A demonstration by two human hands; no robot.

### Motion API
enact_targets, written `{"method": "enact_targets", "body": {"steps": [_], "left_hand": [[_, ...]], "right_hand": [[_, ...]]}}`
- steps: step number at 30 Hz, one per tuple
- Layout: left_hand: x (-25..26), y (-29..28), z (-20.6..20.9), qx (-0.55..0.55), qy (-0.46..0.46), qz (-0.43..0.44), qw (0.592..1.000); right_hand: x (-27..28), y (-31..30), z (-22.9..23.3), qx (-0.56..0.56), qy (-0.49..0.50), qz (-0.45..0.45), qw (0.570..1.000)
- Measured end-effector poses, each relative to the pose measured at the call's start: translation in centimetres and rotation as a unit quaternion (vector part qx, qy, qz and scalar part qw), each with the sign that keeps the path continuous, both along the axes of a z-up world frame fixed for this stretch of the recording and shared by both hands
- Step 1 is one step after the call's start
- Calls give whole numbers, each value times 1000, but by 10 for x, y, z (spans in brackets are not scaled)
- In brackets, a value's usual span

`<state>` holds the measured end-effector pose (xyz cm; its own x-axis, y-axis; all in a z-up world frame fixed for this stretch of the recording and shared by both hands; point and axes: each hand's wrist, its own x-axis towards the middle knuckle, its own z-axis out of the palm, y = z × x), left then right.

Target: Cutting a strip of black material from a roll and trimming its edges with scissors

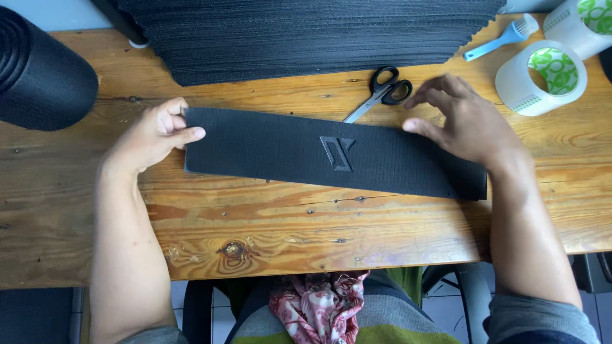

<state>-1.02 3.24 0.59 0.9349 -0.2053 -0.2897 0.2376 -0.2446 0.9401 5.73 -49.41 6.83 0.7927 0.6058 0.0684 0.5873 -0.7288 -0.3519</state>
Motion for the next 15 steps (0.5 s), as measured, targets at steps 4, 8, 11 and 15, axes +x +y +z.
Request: {"method": "enact_targets", "body": {"steps": [4,8,11,15], "left_hand": [[-1,9,3,35,-15,22,999],[0,24,-3,97,-87,48,990],[-2,35,-5,112,-109,74,985],[-4,42,1,132,-134,78,979]], "right_hand": [[-1,-4,17,-137,155,-43,977],[-2,-1,33,-233,248,-160,927],[10,-13,7,-171,212,-115,955],[23,-15,-11,104,-59,104,987]]}}
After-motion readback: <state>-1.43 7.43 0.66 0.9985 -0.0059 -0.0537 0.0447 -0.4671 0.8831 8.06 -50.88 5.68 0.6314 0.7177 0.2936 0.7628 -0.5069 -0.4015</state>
